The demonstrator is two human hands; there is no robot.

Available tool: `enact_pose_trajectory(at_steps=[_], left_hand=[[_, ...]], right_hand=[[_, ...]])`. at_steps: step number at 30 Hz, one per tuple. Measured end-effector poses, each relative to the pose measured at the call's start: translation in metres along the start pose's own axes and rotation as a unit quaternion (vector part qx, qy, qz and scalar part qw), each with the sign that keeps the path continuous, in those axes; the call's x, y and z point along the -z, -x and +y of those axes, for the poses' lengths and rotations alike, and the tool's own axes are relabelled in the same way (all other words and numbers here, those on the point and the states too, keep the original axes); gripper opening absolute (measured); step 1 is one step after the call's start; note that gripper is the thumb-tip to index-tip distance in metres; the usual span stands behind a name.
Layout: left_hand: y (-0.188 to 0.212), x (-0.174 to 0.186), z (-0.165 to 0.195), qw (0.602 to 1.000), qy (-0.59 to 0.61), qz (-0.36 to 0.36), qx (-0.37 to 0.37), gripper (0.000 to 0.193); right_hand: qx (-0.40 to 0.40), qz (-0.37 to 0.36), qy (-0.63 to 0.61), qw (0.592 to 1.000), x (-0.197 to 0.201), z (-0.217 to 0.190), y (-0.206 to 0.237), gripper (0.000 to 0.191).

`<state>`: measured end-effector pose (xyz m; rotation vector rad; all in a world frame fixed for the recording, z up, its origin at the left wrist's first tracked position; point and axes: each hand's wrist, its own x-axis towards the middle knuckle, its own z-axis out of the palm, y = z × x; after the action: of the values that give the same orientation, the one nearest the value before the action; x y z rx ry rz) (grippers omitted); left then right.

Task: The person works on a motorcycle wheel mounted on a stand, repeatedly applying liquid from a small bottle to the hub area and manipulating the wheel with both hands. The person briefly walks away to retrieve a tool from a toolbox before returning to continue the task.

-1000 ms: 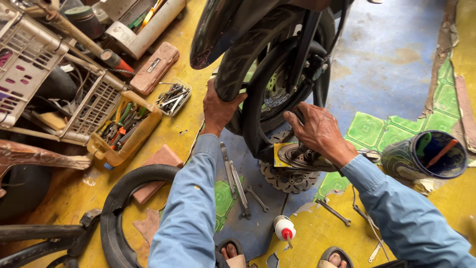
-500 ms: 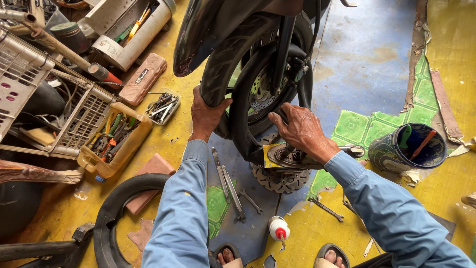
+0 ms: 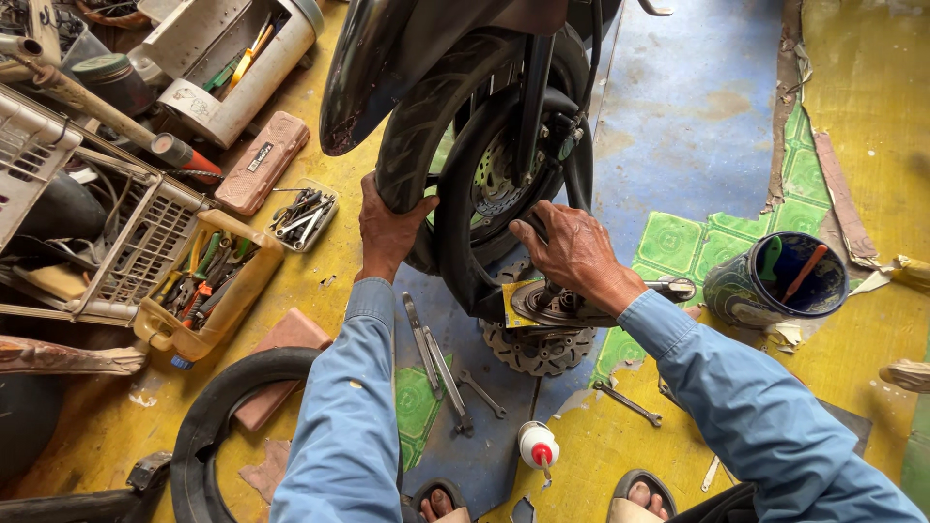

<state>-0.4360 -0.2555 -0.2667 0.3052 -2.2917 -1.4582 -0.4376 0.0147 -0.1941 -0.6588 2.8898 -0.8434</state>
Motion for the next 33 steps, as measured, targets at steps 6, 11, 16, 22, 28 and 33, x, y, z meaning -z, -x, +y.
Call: enact_pose_trajectory(at_steps=[6, 11, 16, 22, 28, 33], left_hand=[[0.003, 0.001, 0.008, 1.0, 0.008, -0.014, -0.008, 0.077], [0.005, 0.0, 0.01, 1.0, 0.006, -0.012, -0.003, 0.077], [0.005, -0.003, 0.002, 1.0, 0.022, -0.006, -0.01, 0.074], [0.006, -0.004, -0.008, 1.0, 0.021, -0.004, -0.02, 0.075], [0.006, -0.004, -0.012, 1.0, 0.004, -0.001, -0.007, 0.076], [0.007, -0.004, -0.012, 1.0, -0.007, 0.003, -0.001, 0.077]], right_hand=[[-0.008, -0.009, 0.005, 1.0, 0.0, 0.003, 0.002, 0.045], [-0.002, -0.008, 0.008, 1.0, 0.0, 0.005, 0.005, 0.044], [0.029, 0.016, -0.008, 0.999, 0.0, 0.005, 0.007, 0.039], [-0.005, -0.009, 0.012, 1.0, 0.0, 0.004, 0.007, 0.042], [-0.005, -0.007, -0.005, 1.0, 0.002, 0.001, 0.009, 0.044], [0.0, -0.001, 0.002, 1.0, 0.001, 0.002, 0.008, 0.045]])
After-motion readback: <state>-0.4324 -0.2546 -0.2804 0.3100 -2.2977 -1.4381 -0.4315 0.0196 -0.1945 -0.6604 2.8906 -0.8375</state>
